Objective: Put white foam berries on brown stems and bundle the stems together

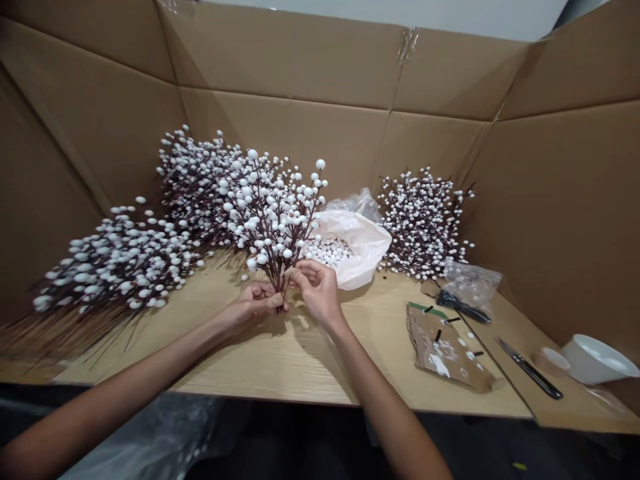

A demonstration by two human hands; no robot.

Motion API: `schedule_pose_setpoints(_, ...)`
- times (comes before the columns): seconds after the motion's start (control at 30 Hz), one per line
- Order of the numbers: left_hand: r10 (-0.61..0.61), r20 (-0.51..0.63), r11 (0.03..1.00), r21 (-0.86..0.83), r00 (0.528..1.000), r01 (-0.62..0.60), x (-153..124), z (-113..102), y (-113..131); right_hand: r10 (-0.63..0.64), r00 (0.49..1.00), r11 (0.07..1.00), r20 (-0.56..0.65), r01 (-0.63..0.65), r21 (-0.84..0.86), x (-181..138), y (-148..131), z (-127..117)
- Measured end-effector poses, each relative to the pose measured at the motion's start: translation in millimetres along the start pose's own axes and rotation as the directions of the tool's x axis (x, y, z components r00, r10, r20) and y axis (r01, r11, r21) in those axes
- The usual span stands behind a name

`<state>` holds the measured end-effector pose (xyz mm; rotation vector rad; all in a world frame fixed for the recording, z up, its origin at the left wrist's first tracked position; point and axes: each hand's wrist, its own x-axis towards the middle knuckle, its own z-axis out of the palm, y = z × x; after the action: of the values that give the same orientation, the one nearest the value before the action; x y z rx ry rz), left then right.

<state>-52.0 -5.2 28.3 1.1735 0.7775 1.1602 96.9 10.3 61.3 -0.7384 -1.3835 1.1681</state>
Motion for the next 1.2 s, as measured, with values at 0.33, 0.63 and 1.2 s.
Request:
schedule_pose_setpoints(0.33, 0.015, 0.008, 0.994, 0.107, 1.0, -0.016, -3.0, -4.6, -0.9, -0.095, 0.99, 0.992, -0.104, 0.085, -0.089, -1.3, 14.0, 8.0)
schedule_pose_setpoints(0.63, 0.026, 0.001, 0.996, 0.089, 1.0, -0.026, -5.2, -1.6, 4.5, -0.141, 0.99, 0.974, -0.013, 0.136, -0.181, -4.0, 18.2, 6.7)
schedule_pose_setpoints(1.2, 0.023, 0.085, 0.992, 0.121, 0.996, -0.033, -3.8, -5.5, 3.3, -0.142, 0.988, 0.956, 0.066, 0.154, -0.251, -6.7, 21.6, 11.9)
